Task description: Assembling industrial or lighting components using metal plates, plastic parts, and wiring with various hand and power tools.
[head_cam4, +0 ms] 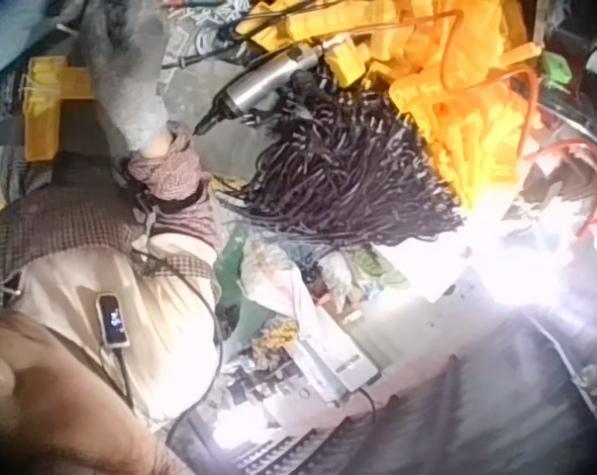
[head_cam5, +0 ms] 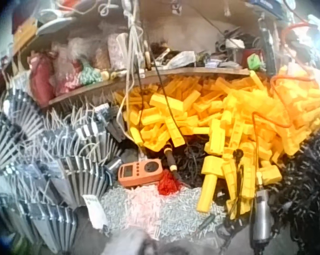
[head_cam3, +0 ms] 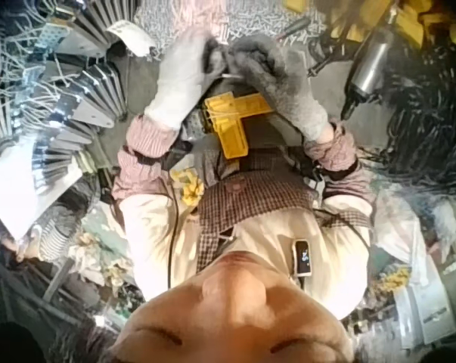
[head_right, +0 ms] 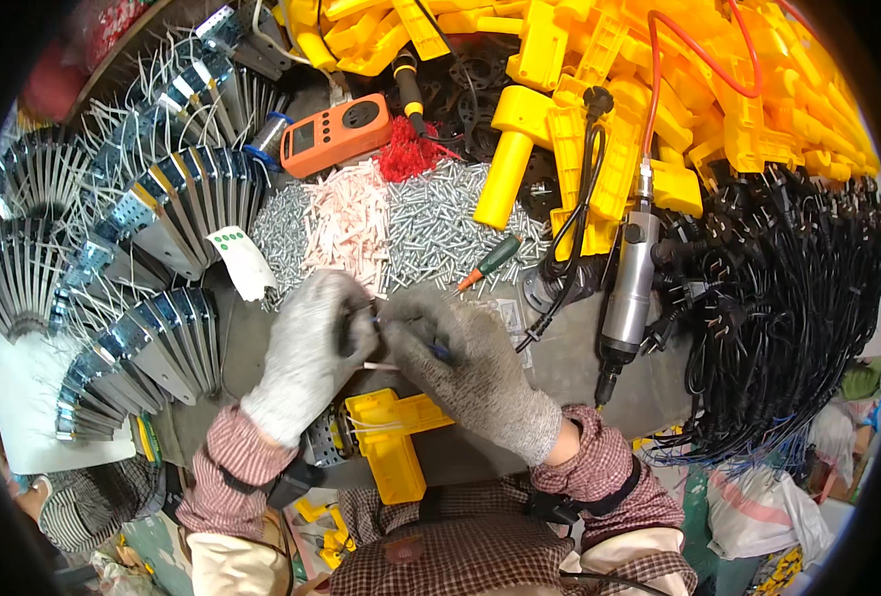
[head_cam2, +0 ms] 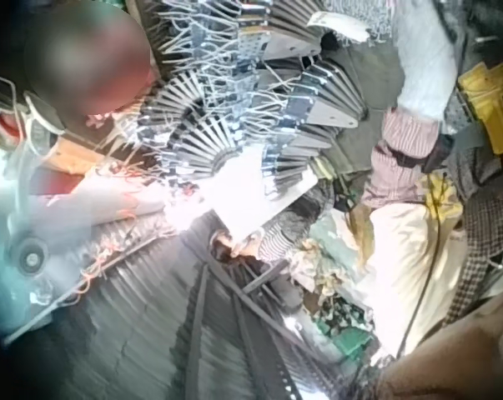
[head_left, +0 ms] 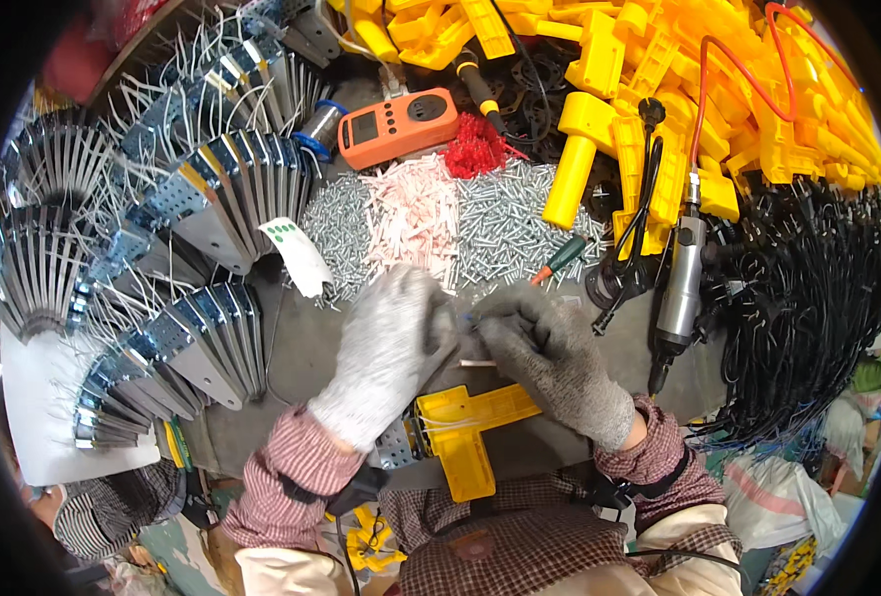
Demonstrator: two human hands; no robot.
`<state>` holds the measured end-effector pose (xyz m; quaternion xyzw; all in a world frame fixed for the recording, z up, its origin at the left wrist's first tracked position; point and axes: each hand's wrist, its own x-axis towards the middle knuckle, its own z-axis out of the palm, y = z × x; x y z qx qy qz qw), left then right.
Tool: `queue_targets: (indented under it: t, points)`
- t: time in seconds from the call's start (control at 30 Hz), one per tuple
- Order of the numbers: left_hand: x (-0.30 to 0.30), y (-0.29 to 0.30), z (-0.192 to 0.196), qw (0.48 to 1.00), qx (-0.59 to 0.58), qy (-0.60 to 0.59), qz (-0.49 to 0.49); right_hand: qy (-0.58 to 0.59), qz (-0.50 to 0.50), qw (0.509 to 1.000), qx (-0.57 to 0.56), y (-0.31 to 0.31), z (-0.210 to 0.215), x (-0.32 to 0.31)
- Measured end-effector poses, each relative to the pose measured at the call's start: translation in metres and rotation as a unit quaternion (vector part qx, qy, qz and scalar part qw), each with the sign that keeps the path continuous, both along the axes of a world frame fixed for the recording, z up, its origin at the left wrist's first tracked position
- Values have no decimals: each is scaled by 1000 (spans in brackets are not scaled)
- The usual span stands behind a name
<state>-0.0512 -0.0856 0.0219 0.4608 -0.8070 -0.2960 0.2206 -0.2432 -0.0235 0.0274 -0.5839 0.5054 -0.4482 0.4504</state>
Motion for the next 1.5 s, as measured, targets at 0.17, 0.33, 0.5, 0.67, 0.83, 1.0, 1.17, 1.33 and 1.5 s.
queue_targets:
  t: [0.17,0.33,0.5,0.67,0.83,1.0,1.17,1.33,1.5]
  points:
    - [26,32,15,917,273,282,73,35,19,999,-21,0,-4,6]
    - [31,32,12,920,296,250,60,61,21,998,-9,4,-7,8]
    - [27,37,15,911,302,277,50,66,40,997,15,3,-8,9]
    - [24,39,14,929,272,247,39,26,13,999,-32,5,-20,12]
    - [24,41,10,909,285,298,62,54,26,998,-17,3,-14,9]
    - [23,41,8,950,197,238,41,59,46,996,-38,0,-10,9]
    - [19,33,12,949,202,240,41,94,75,980,-158,-3,-21,7]
    - [25,19,13,920,297,254,35,195,216,955,-48,-5,2,-2]
    - [27,20,10,925,263,274,-3,161,199,965,52,-3,7,-2]
